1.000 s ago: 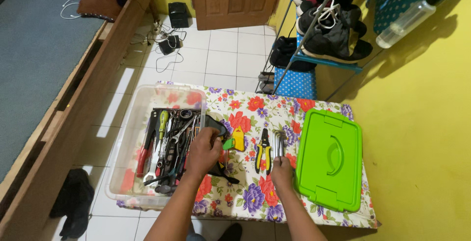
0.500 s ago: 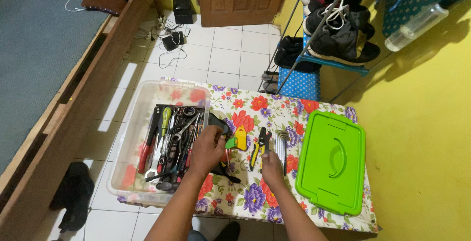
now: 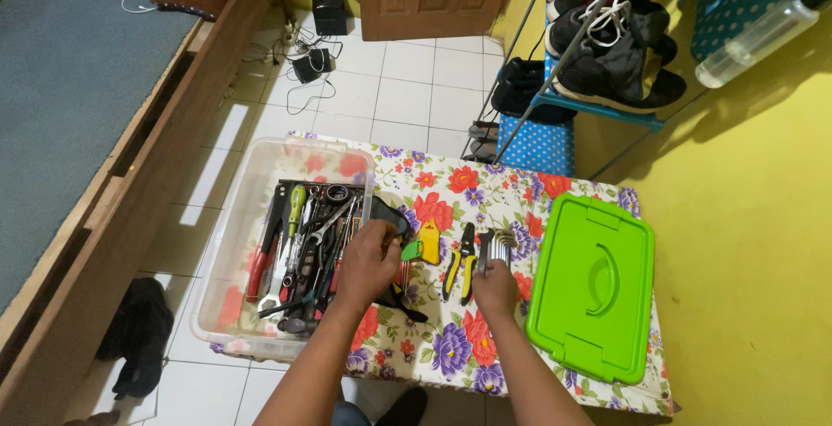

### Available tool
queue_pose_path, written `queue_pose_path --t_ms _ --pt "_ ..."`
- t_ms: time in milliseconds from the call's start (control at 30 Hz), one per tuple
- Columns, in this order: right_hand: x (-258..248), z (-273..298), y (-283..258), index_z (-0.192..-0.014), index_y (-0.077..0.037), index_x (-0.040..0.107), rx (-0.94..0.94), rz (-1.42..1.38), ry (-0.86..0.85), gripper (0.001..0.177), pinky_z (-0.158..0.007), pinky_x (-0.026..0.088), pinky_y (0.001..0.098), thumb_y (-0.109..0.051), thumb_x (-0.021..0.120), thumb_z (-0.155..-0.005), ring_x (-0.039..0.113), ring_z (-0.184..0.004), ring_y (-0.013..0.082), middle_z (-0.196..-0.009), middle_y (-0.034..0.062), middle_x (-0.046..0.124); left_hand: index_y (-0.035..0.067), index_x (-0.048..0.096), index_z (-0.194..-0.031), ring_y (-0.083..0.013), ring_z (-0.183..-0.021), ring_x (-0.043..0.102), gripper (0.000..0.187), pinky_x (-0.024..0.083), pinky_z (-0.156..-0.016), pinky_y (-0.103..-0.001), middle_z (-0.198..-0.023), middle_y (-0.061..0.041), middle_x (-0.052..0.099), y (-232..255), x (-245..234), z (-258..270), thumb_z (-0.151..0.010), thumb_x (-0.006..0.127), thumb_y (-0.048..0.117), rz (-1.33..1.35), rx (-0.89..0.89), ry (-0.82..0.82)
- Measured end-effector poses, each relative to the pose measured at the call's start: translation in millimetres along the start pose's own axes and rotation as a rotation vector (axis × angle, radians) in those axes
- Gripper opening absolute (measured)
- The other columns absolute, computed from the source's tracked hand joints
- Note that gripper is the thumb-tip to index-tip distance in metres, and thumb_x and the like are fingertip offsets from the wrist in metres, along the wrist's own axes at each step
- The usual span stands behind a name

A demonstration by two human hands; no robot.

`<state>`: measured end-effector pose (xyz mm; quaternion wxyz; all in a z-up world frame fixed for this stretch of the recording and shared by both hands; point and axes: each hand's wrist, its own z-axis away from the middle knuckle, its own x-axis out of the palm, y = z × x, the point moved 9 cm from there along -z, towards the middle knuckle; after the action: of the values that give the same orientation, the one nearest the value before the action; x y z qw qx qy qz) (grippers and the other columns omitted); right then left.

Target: The person opens a green-lidded plastic toolbox on a floral tablecloth, then removes various tools one by one and places them on the table. They handle Allen keys, pliers, screwdrivers, and other hand tools, arranging them in small groups on the table surface.

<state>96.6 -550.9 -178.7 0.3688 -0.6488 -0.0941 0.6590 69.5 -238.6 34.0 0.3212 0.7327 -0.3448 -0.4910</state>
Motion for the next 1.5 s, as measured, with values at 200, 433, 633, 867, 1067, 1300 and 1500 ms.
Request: queue_pose_path --t_ms 200,433,633,867,1067,1300,1500 --pt "-30.7 27.0 -37.7 -0.111 -0.008 0.069 0.020 0.186 -0.020 0.031 -0.088 0.053 0.0483 -0.026 0.073 -0.086 0.069 -0.104 0.0358 -0.109 0.0152 0.073 0.003 0.064 -0.098 -0.0330 -0.083 0.067 0.014 0.053 -0.074 -0.043 -0.091 -0.015 0.067 1.2 -0.8 0.3 -0.085 0.068 0.008 -0.013 0.010 0.004" --pt "-46.6 36.3 -46.7 -0.113 -0.009 0.070 0.012 0.254 0.022 0.032 -0.088 0.053 0.0487 -0.022 0.072 -0.084 0.068 -0.105 0.0358 -0.113 0.0145 0.070 0.003 0.064 -0.098 -0.0337 -0.085 0.067 0.014 0.053 -0.075 -0.044 -0.091 -0.014 0.067 2.2 -0.2 -0.6 -0.085 0.067 0.008 -0.032 -0.001 -0.006" --pt "-41.1 41.1 -36.8 -0.107 -0.008 0.071 -0.061 0.092 0.022 0.027 -0.086 0.054 0.0449 -0.020 0.071 -0.084 0.070 -0.100 0.0321 -0.108 0.0114 0.073 0.003 0.064 -0.098 -0.0344 -0.086 0.067 0.014 0.052 -0.075 -0.044 -0.092 -0.015 0.067 0.6 1.5 0.8 -0.086 0.067 0.009 -0.044 0.003 -0.009" --pt "-51.7 51.4 -56.7 -0.108 -0.006 0.071 -0.175 -0.205 0.083 0.024 -0.077 0.058 0.0374 -0.015 0.068 -0.086 0.074 -0.084 0.0252 -0.094 0.0115 0.075 0.003 0.065 -0.103 -0.0343 -0.091 0.069 0.018 0.054 -0.079 -0.044 -0.098 -0.015 0.070 -1.5 -0.2 1.3 -0.087 0.067 0.009 -0.011 0.001 0.002" --pt "-53.1 75.9 -109.9 -0.109 -0.005 0.072 -0.186 -0.346 0.032 0.023 -0.075 0.058 0.0334 -0.017 0.069 -0.089 0.074 -0.082 0.0190 -0.093 0.0094 0.076 0.004 0.067 -0.110 -0.0285 -0.092 0.073 0.025 0.056 -0.081 -0.038 -0.103 -0.014 0.073 -21.8 -0.3 1.8 -0.087 0.068 0.013 0.128 -0.098 -0.046" --pt "-53.6 109.0 -211.5 -0.105 -0.005 0.074 -0.290 -0.426 0.055 0.020 -0.076 0.057 0.0317 -0.015 0.071 -0.088 0.072 -0.082 0.0178 -0.090 0.0086 0.076 0.001 0.069 -0.114 -0.0164 -0.092 0.073 0.030 0.057 -0.084 -0.030 -0.102 -0.009 0.077 -56.3 -28.7 -12.3 -0.089 0.069 0.017 0.457 -0.230 -0.120" --pt "-6.8 139.8 -290.1 -0.104 -0.003 0.072 -0.399 -0.448 0.016 0.018 -0.075 0.057 0.0320 -0.012 0.070 -0.088 0.073 -0.080 0.0182 -0.090 0.0087 0.076 0.000 0.069 -0.115 -0.0162 -0.093 0.071 0.029 0.056 -0.084 -0.030 -0.102 -0.009 0.076 -106.1 -130.4 -27.0 -0.091 0.069 0.017 0.492 -0.266 0.024"
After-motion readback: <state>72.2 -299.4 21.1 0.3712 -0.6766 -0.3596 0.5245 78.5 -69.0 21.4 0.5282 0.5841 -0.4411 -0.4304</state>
